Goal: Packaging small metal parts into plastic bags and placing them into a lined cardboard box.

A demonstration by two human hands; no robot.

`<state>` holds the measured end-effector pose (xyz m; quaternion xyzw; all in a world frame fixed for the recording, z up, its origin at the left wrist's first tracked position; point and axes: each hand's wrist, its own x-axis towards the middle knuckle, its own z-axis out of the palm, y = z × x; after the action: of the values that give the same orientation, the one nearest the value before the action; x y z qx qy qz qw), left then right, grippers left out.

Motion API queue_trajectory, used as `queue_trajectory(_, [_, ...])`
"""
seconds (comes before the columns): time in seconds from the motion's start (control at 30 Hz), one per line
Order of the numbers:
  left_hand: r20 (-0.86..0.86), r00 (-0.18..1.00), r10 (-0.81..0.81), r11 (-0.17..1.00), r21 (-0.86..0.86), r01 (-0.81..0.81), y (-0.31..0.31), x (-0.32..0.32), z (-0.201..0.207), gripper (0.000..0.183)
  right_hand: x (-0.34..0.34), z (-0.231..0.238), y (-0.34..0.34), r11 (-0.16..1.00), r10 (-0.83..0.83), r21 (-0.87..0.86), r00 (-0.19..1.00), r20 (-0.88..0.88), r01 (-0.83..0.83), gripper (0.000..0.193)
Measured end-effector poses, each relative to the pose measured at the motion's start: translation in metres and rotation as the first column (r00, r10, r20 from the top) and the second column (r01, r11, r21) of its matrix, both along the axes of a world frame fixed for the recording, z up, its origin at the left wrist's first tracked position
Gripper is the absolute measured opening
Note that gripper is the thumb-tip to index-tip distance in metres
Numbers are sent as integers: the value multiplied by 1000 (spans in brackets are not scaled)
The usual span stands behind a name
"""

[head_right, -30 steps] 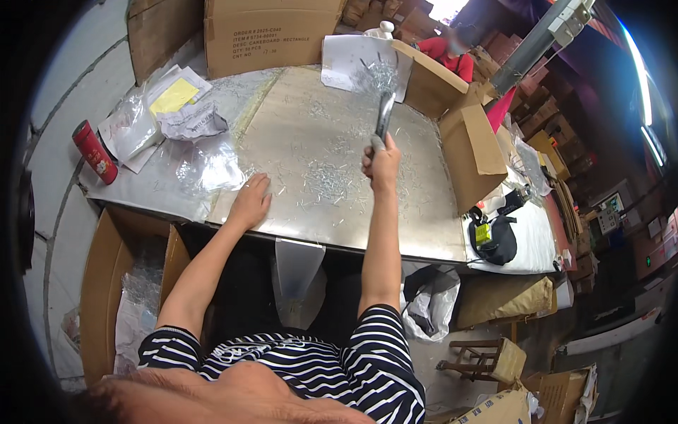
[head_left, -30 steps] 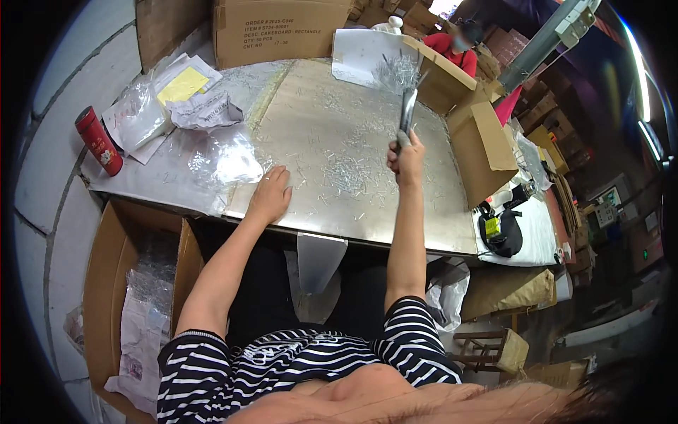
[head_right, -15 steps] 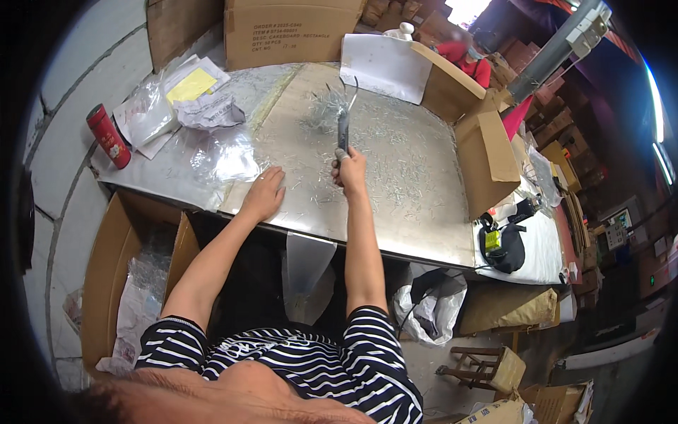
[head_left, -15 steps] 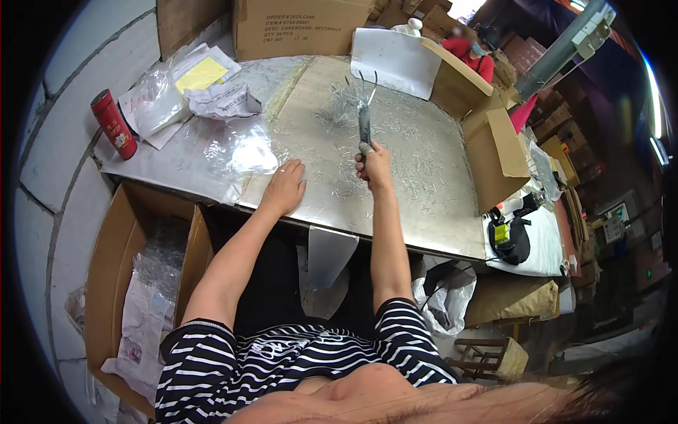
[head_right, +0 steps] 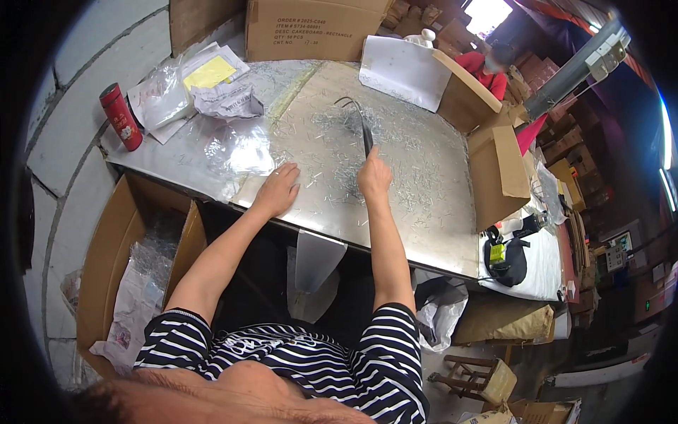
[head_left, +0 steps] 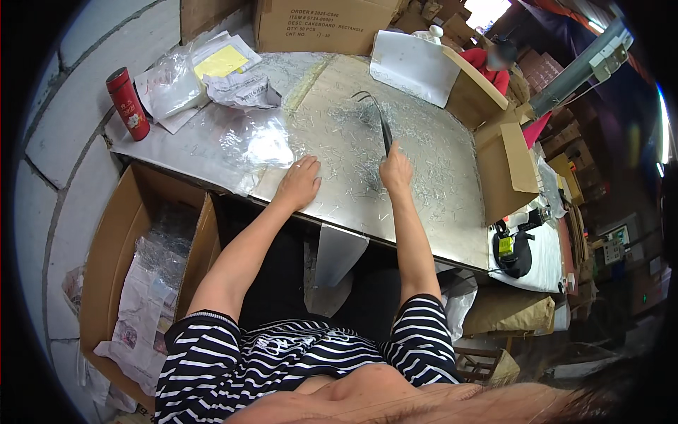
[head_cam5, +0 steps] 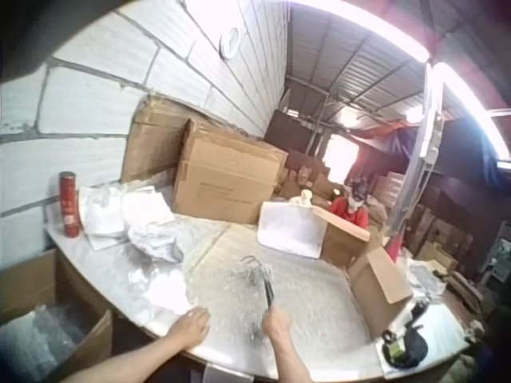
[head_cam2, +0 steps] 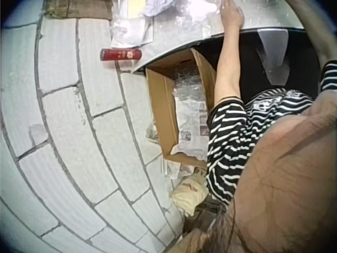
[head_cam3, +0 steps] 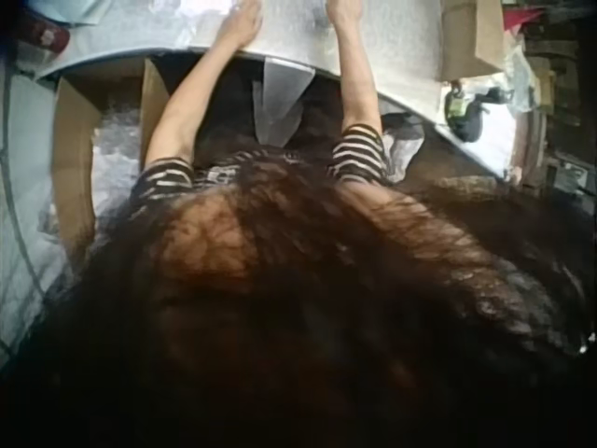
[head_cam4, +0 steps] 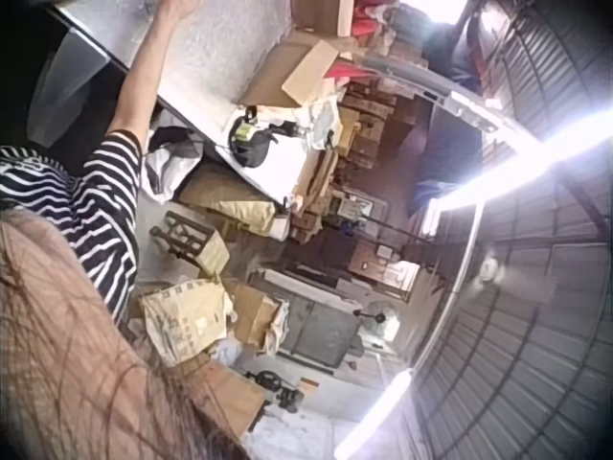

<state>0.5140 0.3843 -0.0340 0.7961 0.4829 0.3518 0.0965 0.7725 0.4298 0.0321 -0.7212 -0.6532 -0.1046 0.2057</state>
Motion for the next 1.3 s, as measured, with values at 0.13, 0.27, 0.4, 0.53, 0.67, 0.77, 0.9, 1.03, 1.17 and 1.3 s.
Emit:
queue_trajectory(0.13, [2,1000,-15,1000,-24,15,-1,-4,-3,39,6,17,-7,961,-69,-157,355,-932,-225,24])
queue_trajectory(0.27, [3,1000,-24,1000,-11,24,1,-5,0,38,27,13,-30,937,152,289,-516,-843,-196,10])
queue_trajectory(0.4, [13,1000,-11,1000,15,11,0,0,5,38,42,17,-30,953,43,203,-565,-824,-224,15])
queue_trajectory(0.53, [17,1000,2,1000,-1,-2,0,-4,0,38,53,29,-50,874,21,462,-937,-348,-152,30])
queue_trajectory(0.67, [1,1000,-3,1000,1,3,-3,0,1,38,102,51,-51,861,81,464,-845,-529,-208,33])
queue_trajectory(0.77, [1,1000,5,1000,4,-5,1,-5,0,38,105,67,-68,903,243,399,-573,-783,-161,31])
queue_trajectory(0.9, [10,1000,-2,1000,-5,2,-1,-3,-1,37,136,67,-69,998,31,54,-475,-879,-36,16])
queue_trajectory(1.03, [-2,1000,-31,999,15,31,0,-3,5,37,143,62,-103,990,138,133,-298,-944,36,12])
queue_trajectory(1.17, [-10,1000,-9,1000,3,9,2,-7,4,38,146,62,-114,993,107,87,-279,-954,84,15])
queue_trajectory(1.3, [-23,1000,-11,1000,-3,11,0,-3,1,39,176,64,-108,987,65,9,-348,-935,162,14])
